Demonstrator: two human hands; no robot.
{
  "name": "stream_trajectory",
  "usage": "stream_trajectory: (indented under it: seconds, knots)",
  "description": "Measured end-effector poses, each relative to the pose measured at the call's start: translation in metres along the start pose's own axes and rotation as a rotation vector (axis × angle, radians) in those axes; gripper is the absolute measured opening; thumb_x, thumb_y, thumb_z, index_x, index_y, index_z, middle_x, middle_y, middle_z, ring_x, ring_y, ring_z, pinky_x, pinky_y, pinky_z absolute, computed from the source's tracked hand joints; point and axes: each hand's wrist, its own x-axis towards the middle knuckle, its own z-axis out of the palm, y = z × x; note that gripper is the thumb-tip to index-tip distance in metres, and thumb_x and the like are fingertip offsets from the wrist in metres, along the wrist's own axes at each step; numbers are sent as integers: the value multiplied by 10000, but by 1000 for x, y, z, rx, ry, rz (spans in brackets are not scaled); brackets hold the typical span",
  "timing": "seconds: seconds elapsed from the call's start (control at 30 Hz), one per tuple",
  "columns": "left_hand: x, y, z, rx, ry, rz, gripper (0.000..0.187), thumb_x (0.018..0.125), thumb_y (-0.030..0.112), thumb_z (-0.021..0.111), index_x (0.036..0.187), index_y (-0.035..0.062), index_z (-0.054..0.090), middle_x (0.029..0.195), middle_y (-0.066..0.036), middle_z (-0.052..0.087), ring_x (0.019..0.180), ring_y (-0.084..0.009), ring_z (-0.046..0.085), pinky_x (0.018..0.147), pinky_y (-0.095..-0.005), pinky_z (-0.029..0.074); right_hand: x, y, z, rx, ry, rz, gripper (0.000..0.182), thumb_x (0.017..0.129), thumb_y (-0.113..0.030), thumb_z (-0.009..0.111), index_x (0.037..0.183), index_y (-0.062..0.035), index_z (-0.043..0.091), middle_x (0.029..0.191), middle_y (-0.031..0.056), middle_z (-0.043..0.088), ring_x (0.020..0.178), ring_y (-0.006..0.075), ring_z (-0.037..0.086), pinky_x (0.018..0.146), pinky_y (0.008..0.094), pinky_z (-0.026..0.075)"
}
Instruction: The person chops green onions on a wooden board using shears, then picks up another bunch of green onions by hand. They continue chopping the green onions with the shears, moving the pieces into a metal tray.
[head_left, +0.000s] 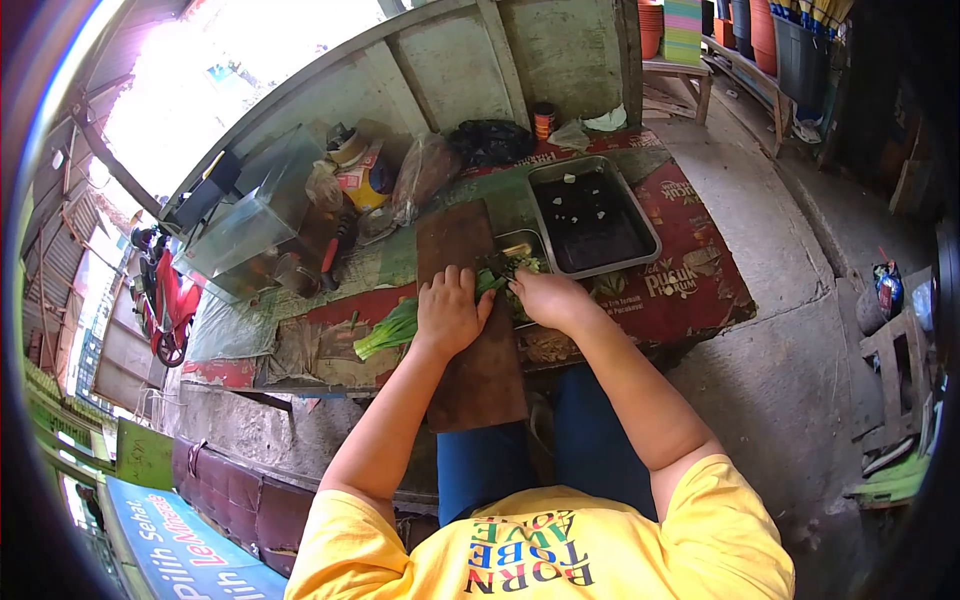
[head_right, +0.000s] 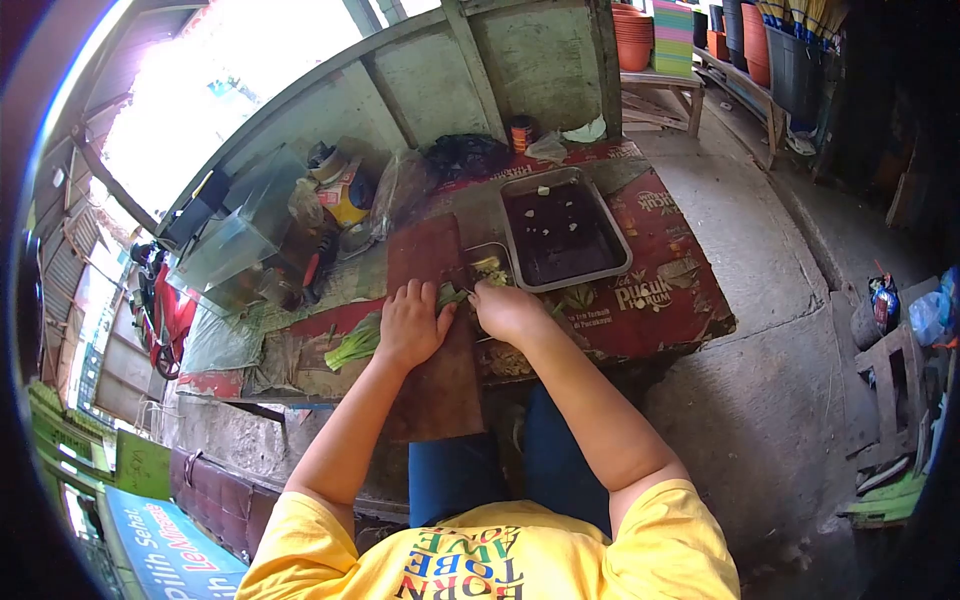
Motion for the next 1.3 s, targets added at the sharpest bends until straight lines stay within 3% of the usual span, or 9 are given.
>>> stream_trajectory:
  seconds: [0.27, 0.37, 0.8, 0.97, 1.23, 1.3]
  knots:
    - [0, 5, -1, 4, -3, -110, 312, 896, 336, 585, 1047, 63, 581, 955, -150, 576, 906, -336, 594, 741, -466, 463, -51, 1, 7, 170, 164, 131, 371, 1014, -352, 391, 1065, -9, 521, 955, 267, 652, 944, 459, 604, 814, 539, 464]
    - [-2, 7, 0, 51, -20, -167, 306, 894, 333, 587, 1042, 65, 589, 946, -149, 581, 904, -336, 595, 741, -469, 463, -61, -20, 14, 144, 202, 119, 387, 1016, -359, 375, 1027, -6, 533, 876, 268, 664, 851, 465, 641, 758, 556, 502]
    - [-4, 8, -1, 68, -67, -125, 290, 895, 309, 568, 1046, 62, 581, 994, -148, 571, 958, -329, 574, 783, -460, 454, -35, -23, 23, 42, 58, 163, 382, 1012, -333, 371, 1062, 6, 540, 942, 291, 658, 939, 464, 636, 827, 551, 491]
    - [-6, 5, 5, 6, 76, -73, 283, 867, 271, 590, 1033, 43, 590, 970, -125, 567, 929, -305, 568, 794, -438, 441, -45, -16, 22, 36, 44, 141, 395, 1013, -341, 376, 1047, 9, 557, 951, 295, 653, 951, 461, 630, 823, 553, 486]
    - [-9, 7, -5, -49, 50, -20, 302, 876, 280, 565, 1059, 39, 581, 995, -139, 560, 958, -323, 558, 817, -448, 439, -63, -18, 20, 222, 170, 160, 389, 1007, -345, 406, 1022, 22, 533, 916, 279, 659, 859, 458, 644, 771, 542, 505]
    - [-10, 7, -7, -46, -3, -39, 325, 883, 286, 559, 1092, 38, 578, 1014, -148, 558, 977, -331, 556, 834, -455, 442, -67, -31, 18, 157, 242, 46, 354, 1003, -323, 430, 1033, 24, 497, 902, 276, 660, 862, 438, 656, 747, 523, 524]
